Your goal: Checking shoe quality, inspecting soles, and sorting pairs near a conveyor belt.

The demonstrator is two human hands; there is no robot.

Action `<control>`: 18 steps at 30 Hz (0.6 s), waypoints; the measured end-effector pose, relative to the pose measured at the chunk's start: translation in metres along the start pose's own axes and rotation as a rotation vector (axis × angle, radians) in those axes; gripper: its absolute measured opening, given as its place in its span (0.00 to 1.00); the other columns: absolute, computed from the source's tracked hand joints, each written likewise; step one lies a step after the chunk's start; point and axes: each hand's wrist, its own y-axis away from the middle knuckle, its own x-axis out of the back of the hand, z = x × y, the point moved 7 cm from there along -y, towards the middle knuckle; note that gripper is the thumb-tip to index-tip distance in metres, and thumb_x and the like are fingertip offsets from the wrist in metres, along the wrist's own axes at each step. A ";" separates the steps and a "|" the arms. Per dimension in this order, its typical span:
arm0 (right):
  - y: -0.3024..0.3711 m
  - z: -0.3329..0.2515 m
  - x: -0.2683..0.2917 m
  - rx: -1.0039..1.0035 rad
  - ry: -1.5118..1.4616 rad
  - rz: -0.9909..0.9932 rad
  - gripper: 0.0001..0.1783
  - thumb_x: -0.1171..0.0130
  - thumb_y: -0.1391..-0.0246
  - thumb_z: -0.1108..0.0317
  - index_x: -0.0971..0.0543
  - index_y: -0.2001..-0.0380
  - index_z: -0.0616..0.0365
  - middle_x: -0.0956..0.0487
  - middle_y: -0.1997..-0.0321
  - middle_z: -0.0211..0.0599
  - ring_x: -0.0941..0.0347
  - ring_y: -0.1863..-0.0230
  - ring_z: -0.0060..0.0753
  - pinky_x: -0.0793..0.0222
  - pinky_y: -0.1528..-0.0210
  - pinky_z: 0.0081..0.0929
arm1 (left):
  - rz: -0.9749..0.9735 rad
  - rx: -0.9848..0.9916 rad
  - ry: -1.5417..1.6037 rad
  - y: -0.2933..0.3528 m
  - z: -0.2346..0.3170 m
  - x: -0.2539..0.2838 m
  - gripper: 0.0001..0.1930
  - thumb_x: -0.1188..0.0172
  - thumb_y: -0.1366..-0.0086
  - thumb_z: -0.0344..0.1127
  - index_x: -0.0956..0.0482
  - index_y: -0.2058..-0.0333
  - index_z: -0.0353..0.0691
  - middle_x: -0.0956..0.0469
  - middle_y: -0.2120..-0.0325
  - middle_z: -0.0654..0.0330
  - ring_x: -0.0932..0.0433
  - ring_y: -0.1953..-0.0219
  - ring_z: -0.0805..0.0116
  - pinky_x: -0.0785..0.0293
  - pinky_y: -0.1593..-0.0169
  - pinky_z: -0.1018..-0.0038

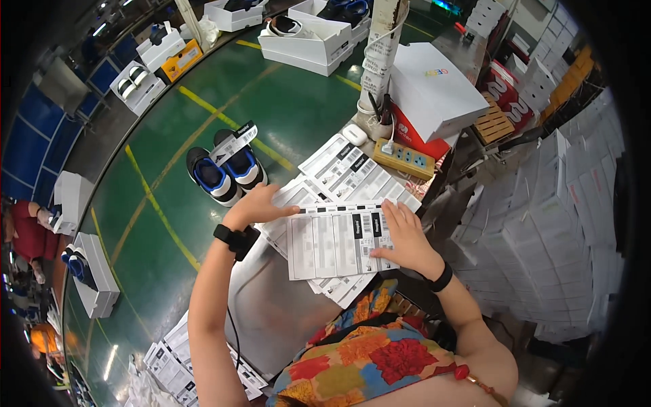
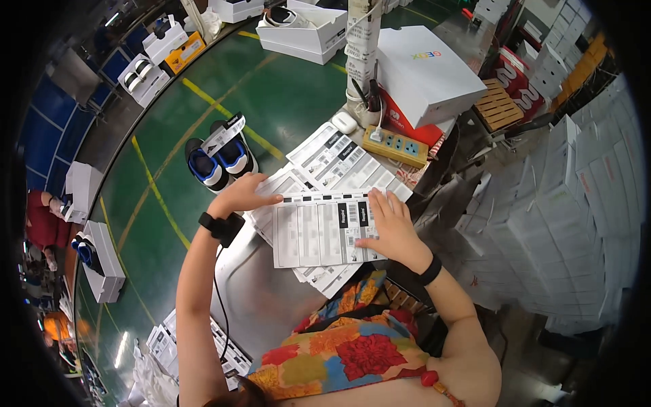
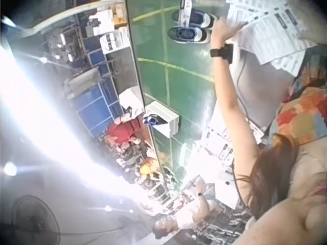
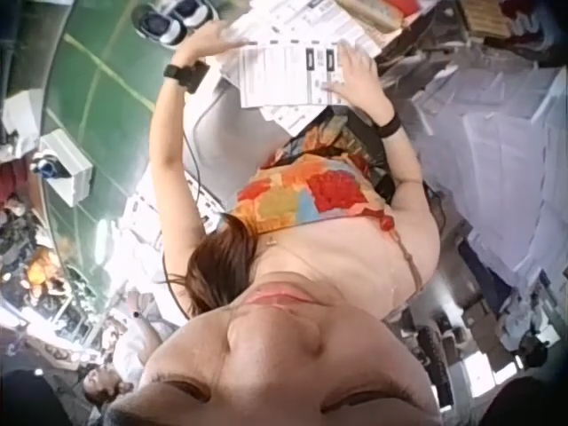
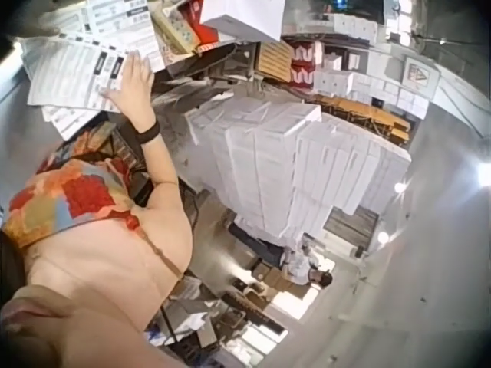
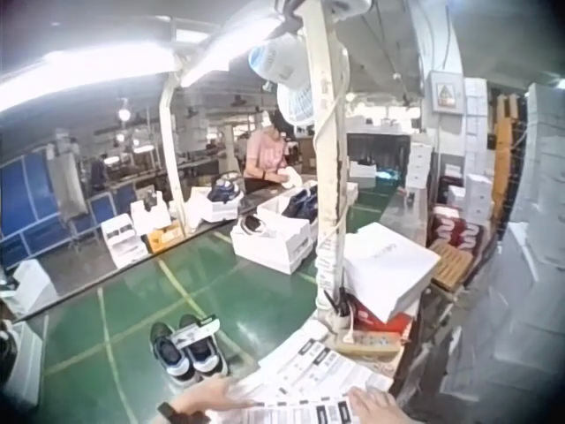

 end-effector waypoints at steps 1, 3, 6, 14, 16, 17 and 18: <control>0.003 0.001 -0.002 0.030 -0.018 0.084 0.57 0.31 0.61 0.37 0.37 0.37 0.69 0.40 0.32 0.52 0.46 0.34 0.59 0.50 0.34 0.50 | -0.014 0.003 -0.002 0.003 -0.002 0.001 0.51 0.31 0.53 0.66 0.31 0.44 0.24 0.27 0.52 0.34 0.26 0.47 0.41 0.29 0.43 0.61; 0.008 -0.002 -0.003 0.051 -0.037 0.189 0.57 0.31 0.61 0.36 0.36 0.38 0.70 0.37 0.35 0.50 0.42 0.38 0.56 0.47 0.38 0.50 | -0.050 0.039 -0.043 0.010 -0.009 -0.003 0.52 0.30 0.53 0.66 0.32 0.43 0.23 0.28 0.51 0.34 0.26 0.46 0.42 0.30 0.42 0.61; 0.011 -0.024 -0.008 0.015 0.093 0.210 0.57 0.35 0.62 0.30 0.33 0.42 0.71 0.35 0.42 0.51 0.40 0.47 0.50 0.43 0.47 0.45 | 0.035 -0.025 -0.029 0.018 -0.007 -0.009 0.60 0.27 0.60 0.67 0.37 0.42 0.21 0.32 0.48 0.30 0.30 0.43 0.38 0.30 0.41 0.61; 0.016 -0.065 -0.010 -0.025 0.046 0.142 0.49 0.32 0.60 0.36 0.30 0.49 0.71 0.32 0.53 0.50 0.35 0.53 0.49 0.35 0.54 0.41 | 0.077 0.042 0.114 0.033 -0.018 -0.018 0.44 0.21 0.65 0.54 0.27 0.57 0.24 0.25 0.57 0.36 0.23 0.53 0.45 0.26 0.50 0.63; 0.013 -0.062 -0.005 0.022 -0.035 0.163 0.42 0.30 0.59 0.42 0.29 0.53 0.68 0.32 0.55 0.50 0.34 0.54 0.51 0.32 0.55 0.43 | 0.143 0.061 0.143 0.034 -0.023 -0.013 0.38 0.23 0.63 0.52 0.23 0.60 0.26 0.20 0.63 0.42 0.21 0.56 0.51 0.26 0.51 0.65; 0.011 -0.059 -0.005 0.020 -0.078 0.129 0.41 0.29 0.59 0.43 0.30 0.54 0.68 0.32 0.55 0.51 0.34 0.52 0.52 0.32 0.54 0.45 | 0.072 0.113 0.290 0.033 -0.027 -0.019 0.39 0.23 0.62 0.52 0.23 0.57 0.26 0.21 0.59 0.40 0.22 0.54 0.50 0.27 0.50 0.64; 0.009 -0.056 -0.004 0.022 -0.074 0.112 0.40 0.29 0.59 0.45 0.30 0.53 0.67 0.32 0.54 0.52 0.34 0.51 0.54 0.32 0.53 0.45 | 0.114 0.065 0.207 0.035 -0.023 -0.018 0.47 0.23 0.61 0.52 0.28 0.46 0.28 0.25 0.49 0.40 0.26 0.46 0.49 0.31 0.42 0.64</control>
